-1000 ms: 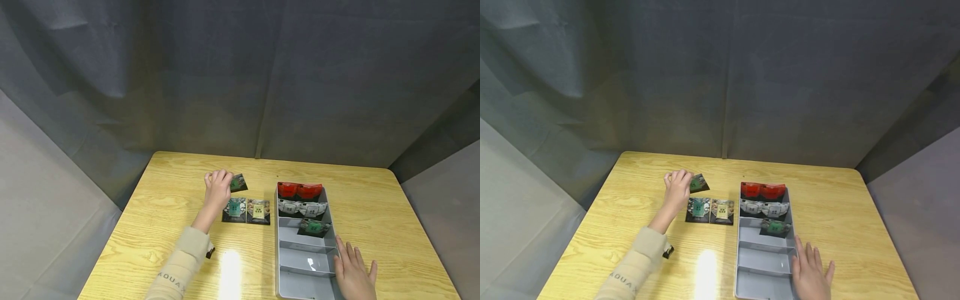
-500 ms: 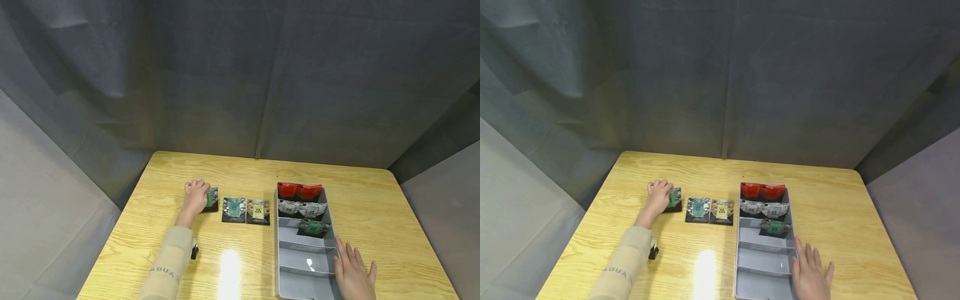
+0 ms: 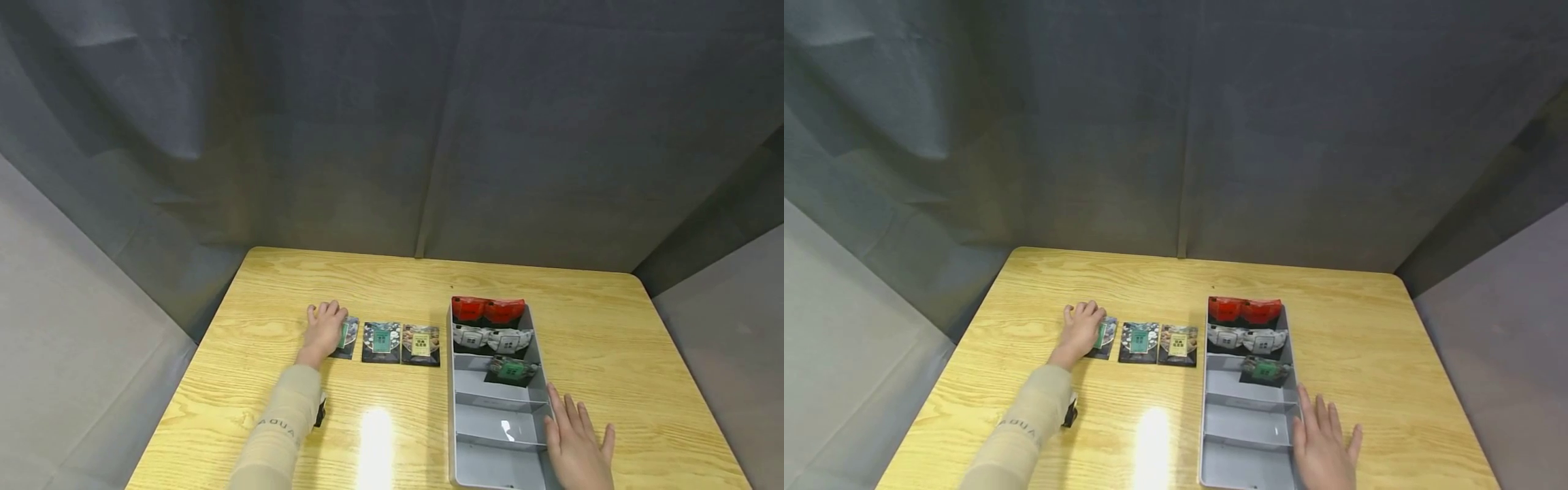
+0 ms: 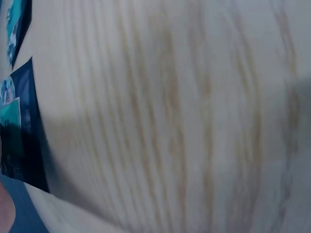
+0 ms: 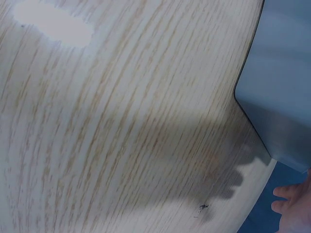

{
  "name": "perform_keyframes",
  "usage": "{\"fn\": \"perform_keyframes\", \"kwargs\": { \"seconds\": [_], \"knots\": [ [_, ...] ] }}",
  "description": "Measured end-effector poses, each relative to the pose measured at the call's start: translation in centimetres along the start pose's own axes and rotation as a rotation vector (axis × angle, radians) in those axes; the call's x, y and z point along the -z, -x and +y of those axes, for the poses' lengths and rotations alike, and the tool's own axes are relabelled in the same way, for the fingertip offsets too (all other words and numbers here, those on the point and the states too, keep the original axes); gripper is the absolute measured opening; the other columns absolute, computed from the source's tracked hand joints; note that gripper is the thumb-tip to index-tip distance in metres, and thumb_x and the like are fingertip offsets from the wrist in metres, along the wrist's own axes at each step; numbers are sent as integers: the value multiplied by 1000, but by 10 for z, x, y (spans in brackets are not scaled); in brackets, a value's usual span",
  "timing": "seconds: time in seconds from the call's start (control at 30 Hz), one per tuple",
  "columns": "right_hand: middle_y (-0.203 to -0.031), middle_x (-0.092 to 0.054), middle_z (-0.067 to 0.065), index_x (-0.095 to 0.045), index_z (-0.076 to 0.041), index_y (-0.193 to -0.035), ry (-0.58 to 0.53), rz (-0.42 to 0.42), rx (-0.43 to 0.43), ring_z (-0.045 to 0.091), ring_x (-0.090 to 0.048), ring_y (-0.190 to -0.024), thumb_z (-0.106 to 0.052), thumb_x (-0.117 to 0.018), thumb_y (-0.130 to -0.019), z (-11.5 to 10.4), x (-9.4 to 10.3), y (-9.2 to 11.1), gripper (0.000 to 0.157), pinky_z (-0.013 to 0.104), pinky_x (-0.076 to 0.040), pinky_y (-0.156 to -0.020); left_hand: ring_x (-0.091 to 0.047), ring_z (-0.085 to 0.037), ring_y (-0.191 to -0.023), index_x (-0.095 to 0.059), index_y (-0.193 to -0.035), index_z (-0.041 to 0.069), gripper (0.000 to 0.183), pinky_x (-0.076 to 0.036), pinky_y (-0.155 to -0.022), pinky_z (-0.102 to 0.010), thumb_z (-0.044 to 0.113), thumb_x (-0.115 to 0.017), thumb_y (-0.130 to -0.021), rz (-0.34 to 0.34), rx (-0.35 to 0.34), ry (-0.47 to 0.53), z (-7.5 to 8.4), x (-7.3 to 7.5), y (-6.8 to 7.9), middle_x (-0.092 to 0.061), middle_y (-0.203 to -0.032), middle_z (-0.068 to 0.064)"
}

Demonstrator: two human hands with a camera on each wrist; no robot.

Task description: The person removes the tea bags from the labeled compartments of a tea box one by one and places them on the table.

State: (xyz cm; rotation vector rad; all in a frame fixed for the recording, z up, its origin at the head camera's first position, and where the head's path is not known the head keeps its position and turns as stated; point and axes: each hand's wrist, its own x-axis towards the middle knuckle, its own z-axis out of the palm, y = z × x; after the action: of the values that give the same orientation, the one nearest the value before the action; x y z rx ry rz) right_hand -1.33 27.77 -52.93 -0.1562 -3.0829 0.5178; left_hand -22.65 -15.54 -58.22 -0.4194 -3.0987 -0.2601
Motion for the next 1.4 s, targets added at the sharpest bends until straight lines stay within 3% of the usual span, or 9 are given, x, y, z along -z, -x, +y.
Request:
{"fn": "perform_keyframes", "kwargs": {
  "seconds": [0.37, 0.63, 0.93, 1.2, 1.4],
  "knots": [
    [-135, -35, 30, -8, -28, -148, -13, 5, -7, 50, -27, -124, -31, -28, -99, -2, 0, 0, 53, 70, 7, -93, -36, -27, -116, -52, -116, 17, 24, -16, -99, -53, 10, -44, -94, 47, 43, 26, 9, -21, 3, -46, -113, -3],
    [-134, -35, 30, -8, -29, -147, -9, 15, -4, 50, -28, -123, -31, -29, -99, -2, -1, 1, 53, 70, 6, -94, -37, -26, -111, -50, -111, 19, 19, -18, -96, -52, 10, -41, -96, 77, 83, 39, 11, -28, 5, -45, -107, -3],
    [-135, -34, 30, -9, -28, -148, -15, 12, -7, 50, -27, -124, -30, -28, -99, -3, 0, 0, 52, 71, 6, -93, -36, -28, -114, -50, -111, 18, 17, -16, -97, -52, 17, -39, -98, 54, 122, 71, 14, -26, 3, -43, -110, -4],
    [-135, -35, 30, -13, -27, -147, -26, 37, 10, 50, -27, -124, -28, -30, -98, -3, 0, 0, 52, 69, 7, -95, -37, -27, -113, -50, -108, 18, 17, -15, -97, -53, 25, -37, -99, 78, 145, 104, 14, -23, 2, -44, -107, -3],
    [-135, -35, 30, -12, -27, -147, -23, 29, 8, 50, -27, -124, -29, -29, -99, -3, 0, 0, 52, 69, 8, -95, -36, -27, -114, -50, -116, 14, 21, -15, -96, -52, 21, -41, -98, 150, 108, 146, 34, -9, -5, -46, -114, -5]
  ]
}}
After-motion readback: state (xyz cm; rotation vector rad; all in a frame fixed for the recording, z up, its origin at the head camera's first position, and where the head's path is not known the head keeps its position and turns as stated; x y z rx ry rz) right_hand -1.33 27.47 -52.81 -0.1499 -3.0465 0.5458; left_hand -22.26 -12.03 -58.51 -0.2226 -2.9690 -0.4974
